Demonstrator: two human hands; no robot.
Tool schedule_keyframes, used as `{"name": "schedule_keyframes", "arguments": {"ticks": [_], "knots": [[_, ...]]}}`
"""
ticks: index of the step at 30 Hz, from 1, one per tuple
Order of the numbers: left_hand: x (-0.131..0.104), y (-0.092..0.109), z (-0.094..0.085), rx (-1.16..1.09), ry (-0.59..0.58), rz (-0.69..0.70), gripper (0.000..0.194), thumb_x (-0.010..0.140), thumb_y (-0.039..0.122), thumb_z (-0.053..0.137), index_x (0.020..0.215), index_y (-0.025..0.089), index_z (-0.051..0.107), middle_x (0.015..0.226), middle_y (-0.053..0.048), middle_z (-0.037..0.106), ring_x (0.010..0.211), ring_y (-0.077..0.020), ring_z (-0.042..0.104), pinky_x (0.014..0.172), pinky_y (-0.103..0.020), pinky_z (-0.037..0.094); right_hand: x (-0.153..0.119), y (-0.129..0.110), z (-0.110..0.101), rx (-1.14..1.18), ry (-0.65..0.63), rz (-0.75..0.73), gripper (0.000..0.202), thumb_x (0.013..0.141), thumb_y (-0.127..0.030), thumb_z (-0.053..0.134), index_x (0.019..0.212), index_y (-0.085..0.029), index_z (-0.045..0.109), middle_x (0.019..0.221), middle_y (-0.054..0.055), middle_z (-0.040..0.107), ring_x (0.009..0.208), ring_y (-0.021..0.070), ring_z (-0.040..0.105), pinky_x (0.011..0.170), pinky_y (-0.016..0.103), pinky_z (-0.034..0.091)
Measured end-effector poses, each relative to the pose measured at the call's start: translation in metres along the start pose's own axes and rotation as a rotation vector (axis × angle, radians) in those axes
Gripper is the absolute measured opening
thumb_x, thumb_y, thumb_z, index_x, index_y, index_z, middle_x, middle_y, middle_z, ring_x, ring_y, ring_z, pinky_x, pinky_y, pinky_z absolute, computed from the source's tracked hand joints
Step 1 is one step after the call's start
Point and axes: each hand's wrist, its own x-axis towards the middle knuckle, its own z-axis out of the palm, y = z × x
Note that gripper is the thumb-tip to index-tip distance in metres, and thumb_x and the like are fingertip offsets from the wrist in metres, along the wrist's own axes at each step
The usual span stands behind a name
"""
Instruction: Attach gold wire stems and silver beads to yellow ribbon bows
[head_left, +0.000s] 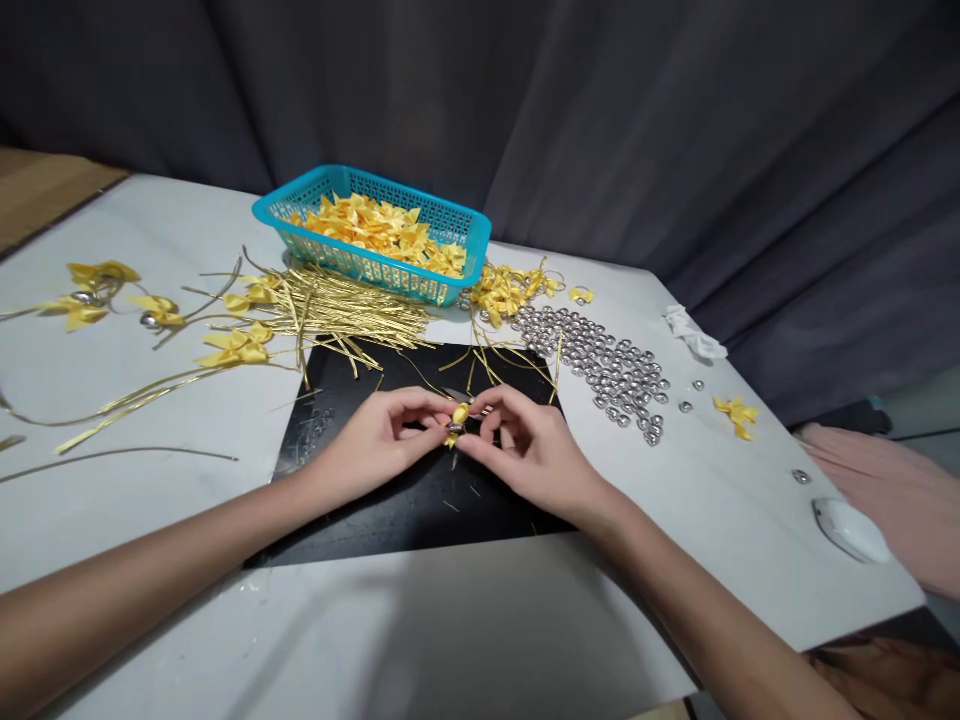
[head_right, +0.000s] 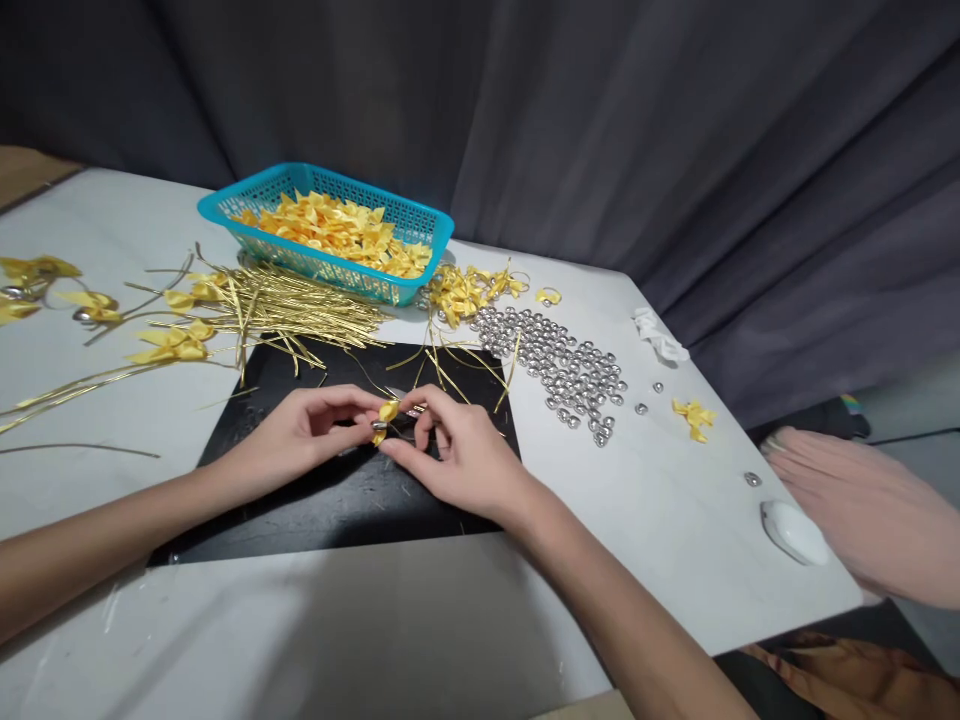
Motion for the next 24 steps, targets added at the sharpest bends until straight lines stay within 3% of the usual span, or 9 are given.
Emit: {"name": "schedule_keyframes", "arguments": {"ticks": [3,6,9,11,15,17,19,24], "knots": [[-0.002,0.000,0.002,0.064,-0.021,0.030,0.015,0.068,0.022,0.072,0.080,0.014,0.070,0.081,-0.005,0.071,0.077,-0.0178,0.063,0.070,-0.028,0.051,0.000,0.002,0.012,-0.020,0.128,-0.025,0.023,0.083,-0.039,0.062,0.093,-0.019,0.058,0.066,-0.004,0.054,0.043,0.0046,0.034,0.043,0.019,0.029],[-0.001,0.001,0.003,0.035,-0.037,0.012,0.016,0.068,0.021,0.072,0.081,0.014,0.069,0.077,-0.003,0.069,0.074,-0.0159,0.061,0.071,-0.027,0.050,-0.002,0.003,0.014,-0.158,0.196,-0.165,0.018,0.089,-0.032,0.054,0.099,-0.019,0.060,0.077,0.001,0.062,0.048,0.0067,0.043,0.048,0.021,0.036],[0.000,0.002,0.004,-0.022,-0.055,-0.016,0.018,0.064,0.020,0.075,0.079,0.014,0.067,0.075,-0.001,0.067,0.073,-0.0141,0.060,0.073,-0.025,0.048,-0.005,0.002,0.013,-0.341,0.204,-0.314,0.019,0.091,-0.027,0.050,0.103,-0.018,0.061,0.093,0.008,0.067,0.071,0.0135,0.060,0.059,0.023,0.045],[-0.001,0.003,0.005,-0.066,-0.074,-0.041,0.020,0.062,0.018,0.076,0.079,0.014,0.066,0.077,0.000,0.067,0.073,-0.0134,0.059,0.073,-0.024,0.047,-0.006,0.002,0.015,-0.384,0.195,-0.348,0.017,0.092,-0.025,0.050,0.101,-0.018,0.063,0.097,0.009,0.067,0.083,0.0168,0.063,0.066,0.025,0.047],[-0.003,0.001,0.005,-0.151,-0.102,-0.065,0.019,0.065,0.014,0.073,0.083,0.015,0.066,0.075,0.002,0.066,0.072,-0.0114,0.059,0.071,-0.022,0.047,-0.007,0.001,0.019,-0.277,0.283,-0.282,0.015,0.092,-0.021,0.048,0.099,-0.018,0.061,0.086,0.005,0.066,0.062,0.0115,0.058,0.058,0.023,0.046],[-0.003,0.001,0.005,-0.140,-0.091,-0.048,0.016,0.066,0.015,0.072,0.082,0.016,0.066,0.076,0.002,0.066,0.073,-0.0120,0.059,0.072,-0.022,0.047,-0.007,0.000,0.020,-0.271,0.276,-0.284,0.020,0.090,-0.021,0.050,0.108,-0.018,0.058,0.089,0.006,0.065,0.060,0.0107,0.056,0.056,0.023,0.046],[-0.003,0.000,0.005,-0.094,-0.080,-0.033,0.014,0.068,0.017,0.071,0.080,0.016,0.067,0.078,0.000,0.068,0.076,-0.0138,0.060,0.074,-0.024,0.047,-0.007,-0.002,0.020,-0.314,0.226,-0.319,0.024,0.089,-0.022,0.051,0.112,-0.020,0.058,0.096,0.007,0.064,0.070,0.0128,0.060,0.061,0.024,0.049],[-0.002,0.000,0.005,-0.081,-0.066,-0.070,0.013,0.068,0.019,0.072,0.080,0.015,0.069,0.083,-0.002,0.070,0.080,-0.0155,0.061,0.077,-0.025,0.047,-0.007,-0.002,0.021,-0.336,0.147,-0.332,0.019,0.092,-0.022,0.047,0.100,-0.018,0.064,0.098,0.009,0.063,0.087,0.0173,0.062,0.075,0.030,0.051]]}}
